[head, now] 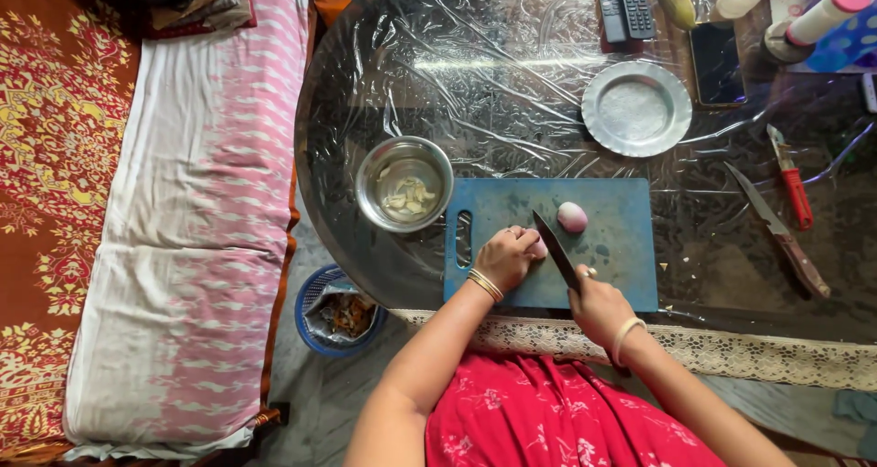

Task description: Peeling and chopping onions on a cutting board.

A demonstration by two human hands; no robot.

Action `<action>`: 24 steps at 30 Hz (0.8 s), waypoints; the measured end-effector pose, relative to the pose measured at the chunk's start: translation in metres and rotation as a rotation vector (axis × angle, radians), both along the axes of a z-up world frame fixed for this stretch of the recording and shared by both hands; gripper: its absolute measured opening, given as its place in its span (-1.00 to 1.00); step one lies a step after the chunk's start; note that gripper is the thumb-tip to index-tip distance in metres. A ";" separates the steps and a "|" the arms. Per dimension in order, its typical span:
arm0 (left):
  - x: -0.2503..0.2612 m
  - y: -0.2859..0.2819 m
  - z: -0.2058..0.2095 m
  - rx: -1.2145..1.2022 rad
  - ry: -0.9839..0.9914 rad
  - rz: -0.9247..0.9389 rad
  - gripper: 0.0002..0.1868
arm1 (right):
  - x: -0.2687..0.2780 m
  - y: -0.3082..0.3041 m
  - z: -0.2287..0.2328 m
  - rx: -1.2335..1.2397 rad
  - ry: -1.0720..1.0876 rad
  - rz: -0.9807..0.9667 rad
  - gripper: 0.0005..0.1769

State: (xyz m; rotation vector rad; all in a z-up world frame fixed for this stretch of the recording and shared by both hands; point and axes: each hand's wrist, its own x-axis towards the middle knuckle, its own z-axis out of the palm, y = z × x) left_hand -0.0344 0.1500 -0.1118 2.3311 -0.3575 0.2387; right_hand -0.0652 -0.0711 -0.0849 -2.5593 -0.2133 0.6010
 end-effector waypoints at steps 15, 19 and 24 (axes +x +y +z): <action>0.002 0.004 -0.002 -0.041 -0.055 -0.007 -0.78 | 0.031 0.028 -0.009 -0.112 0.077 0.089 -0.66; 0.005 0.004 -0.001 0.003 -0.029 -0.055 -0.77 | 0.039 0.036 -0.032 -0.087 0.055 0.092 -0.61; 0.013 0.001 0.009 0.100 0.031 -0.109 -0.62 | 0.035 0.043 -0.034 -0.077 0.064 0.034 -0.58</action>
